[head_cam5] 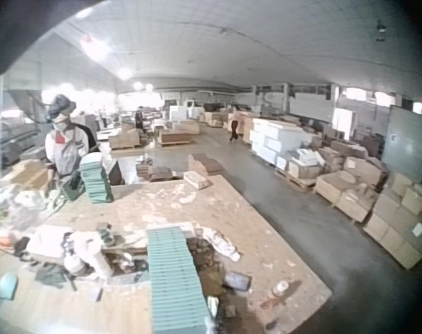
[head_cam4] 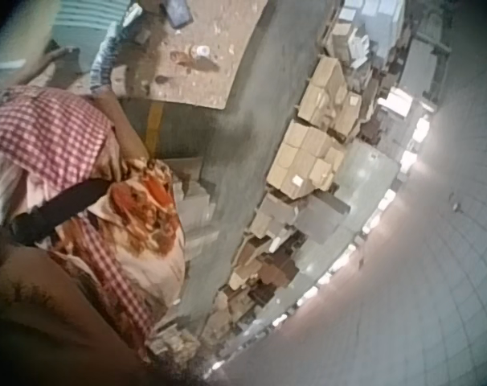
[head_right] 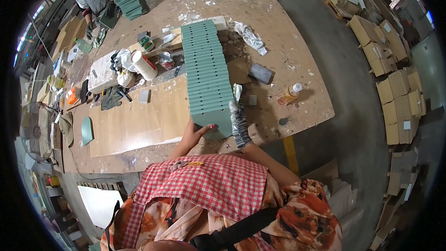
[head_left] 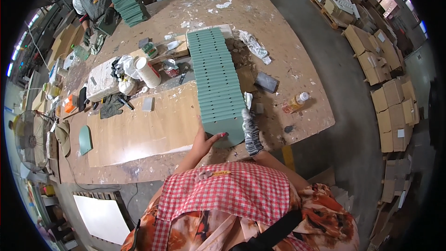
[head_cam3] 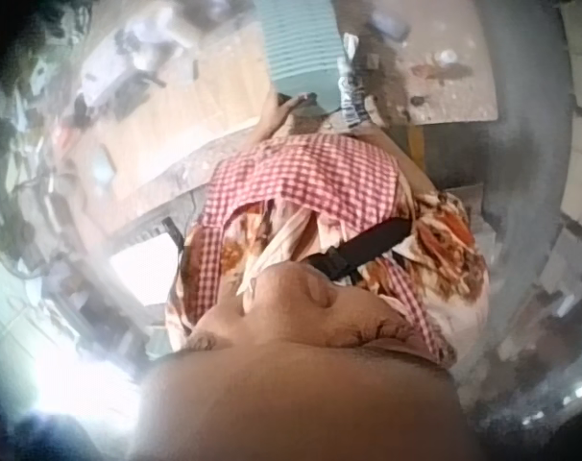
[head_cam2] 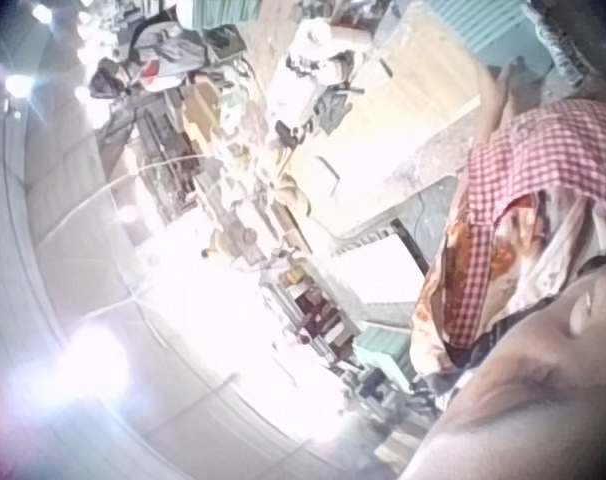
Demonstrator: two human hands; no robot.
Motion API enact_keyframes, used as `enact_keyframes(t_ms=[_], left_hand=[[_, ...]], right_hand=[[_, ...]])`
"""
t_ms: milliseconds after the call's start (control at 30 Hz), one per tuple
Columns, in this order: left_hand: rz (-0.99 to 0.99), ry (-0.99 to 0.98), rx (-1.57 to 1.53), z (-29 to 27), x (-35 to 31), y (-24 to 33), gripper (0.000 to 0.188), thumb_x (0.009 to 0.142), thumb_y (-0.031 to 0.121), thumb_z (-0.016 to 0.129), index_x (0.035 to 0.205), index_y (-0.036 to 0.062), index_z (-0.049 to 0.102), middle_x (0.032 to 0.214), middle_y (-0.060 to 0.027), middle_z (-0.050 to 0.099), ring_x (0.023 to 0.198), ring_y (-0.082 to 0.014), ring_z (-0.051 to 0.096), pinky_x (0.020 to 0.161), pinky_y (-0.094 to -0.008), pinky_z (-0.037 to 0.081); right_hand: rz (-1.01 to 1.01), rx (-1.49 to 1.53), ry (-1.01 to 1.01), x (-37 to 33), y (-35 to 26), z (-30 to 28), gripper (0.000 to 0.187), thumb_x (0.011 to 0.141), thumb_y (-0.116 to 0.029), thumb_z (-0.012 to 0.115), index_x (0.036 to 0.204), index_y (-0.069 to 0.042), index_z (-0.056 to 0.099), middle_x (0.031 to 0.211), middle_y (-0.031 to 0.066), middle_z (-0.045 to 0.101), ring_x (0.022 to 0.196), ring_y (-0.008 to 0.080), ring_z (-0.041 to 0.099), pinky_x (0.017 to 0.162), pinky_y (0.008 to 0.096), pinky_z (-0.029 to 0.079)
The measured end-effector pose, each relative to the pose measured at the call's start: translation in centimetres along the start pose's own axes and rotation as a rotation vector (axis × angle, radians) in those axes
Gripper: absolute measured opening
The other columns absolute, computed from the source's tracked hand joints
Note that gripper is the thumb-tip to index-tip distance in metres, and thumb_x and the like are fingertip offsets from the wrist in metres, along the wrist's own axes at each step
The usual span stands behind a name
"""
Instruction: The person wipes the edges of a stack of green panels with a cloth, applies a green substance from a small block to the panels, and then wipes the panels again with the cloth.
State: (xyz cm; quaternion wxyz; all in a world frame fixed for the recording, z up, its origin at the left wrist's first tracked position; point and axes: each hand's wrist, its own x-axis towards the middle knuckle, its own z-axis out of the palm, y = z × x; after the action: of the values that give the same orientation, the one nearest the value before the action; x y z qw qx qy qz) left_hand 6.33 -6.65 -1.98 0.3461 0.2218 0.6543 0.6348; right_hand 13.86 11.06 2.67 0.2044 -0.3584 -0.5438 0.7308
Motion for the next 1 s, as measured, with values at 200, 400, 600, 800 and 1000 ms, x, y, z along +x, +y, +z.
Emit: enact_keyframes(t_ms=[200, 400, 600, 800, 1000], left_hand=[[0.015, 0.008, 0.019, 0.5, -0.1, 1.3, 0.091, 0.083, 0.006, 0.071, 0.145, -0.0069, 0.005, 0.139, -0.0255, 0.039, 0.125, -0.0275, 0.045, 0.103, -0.0347, 0.040], [0.036, 0.123, -0.077, 2.1, -0.1, 4.6, 0.105, 0.079, 0.009, 0.076, 0.146, -0.0086, -0.004, 0.149, -0.0297, 0.020, 0.136, -0.0313, 0.031, 0.108, -0.0359, 0.033], [0.146, 0.091, 0.172, 0.8, 1.4, 3.8, 0.102, 0.080, 0.007, 0.074, 0.147, -0.0058, -0.002, 0.149, -0.0268, 0.024, 0.136, -0.0301, 0.032, 0.108, -0.0373, 0.032], [0.113, 0.039, 0.139, 0.3, 0.9, 3.4, 0.078, 0.083, 0.005, 0.065, 0.146, -0.0008, 0.019, 0.143, -0.0228, 0.037, 0.133, -0.0303, 0.037, 0.107, -0.0371, 0.033], [0.344, 0.088, 0.366, 0.5, 2.1, 2.4, 0.058, 0.086, 0.016, 0.065, 0.135, -0.0026, 0.041, 0.137, -0.0230, 0.046, 0.129, -0.0344, 0.042, 0.108, -0.0386, 0.032]], right_hand=[[-0.034, 0.135, -0.011, -0.9, -0.3, -0.2, 0.047, 0.093, -0.030, 0.057, 0.128, 0.000, 0.052, 0.102, 0.0041, 0.057, 0.088, 0.0131, 0.050, 0.083, 0.0258, 0.043], [-0.852, -0.522, 0.118, 1.0, -0.7, -5.1, 0.038, 0.096, -0.026, 0.053, 0.125, -0.002, 0.053, 0.103, 0.0070, 0.058, 0.088, 0.0160, 0.054, 0.085, 0.0291, 0.045], [-0.722, -1.651, -0.382, -0.4, -7.0, 1.9, 0.051, 0.093, -0.026, 0.041, 0.142, -0.012, 0.040, 0.151, 0.0162, 0.029, 0.141, 0.0330, 0.025, 0.115, 0.0475, 0.017], [-0.847, -1.319, -0.507, -2.0, -4.8, 7.6, 0.044, 0.091, -0.010, 0.043, 0.133, -0.012, 0.051, 0.144, 0.0164, 0.041, 0.135, 0.0310, 0.036, 0.115, 0.0403, 0.023], [-0.622, -0.793, -0.785, 1.1, -2.4, 11.2, 0.050, 0.091, -0.002, 0.041, 0.139, -0.012, 0.045, 0.142, 0.0150, 0.044, 0.127, 0.0257, 0.046, 0.110, 0.0344, 0.032]])
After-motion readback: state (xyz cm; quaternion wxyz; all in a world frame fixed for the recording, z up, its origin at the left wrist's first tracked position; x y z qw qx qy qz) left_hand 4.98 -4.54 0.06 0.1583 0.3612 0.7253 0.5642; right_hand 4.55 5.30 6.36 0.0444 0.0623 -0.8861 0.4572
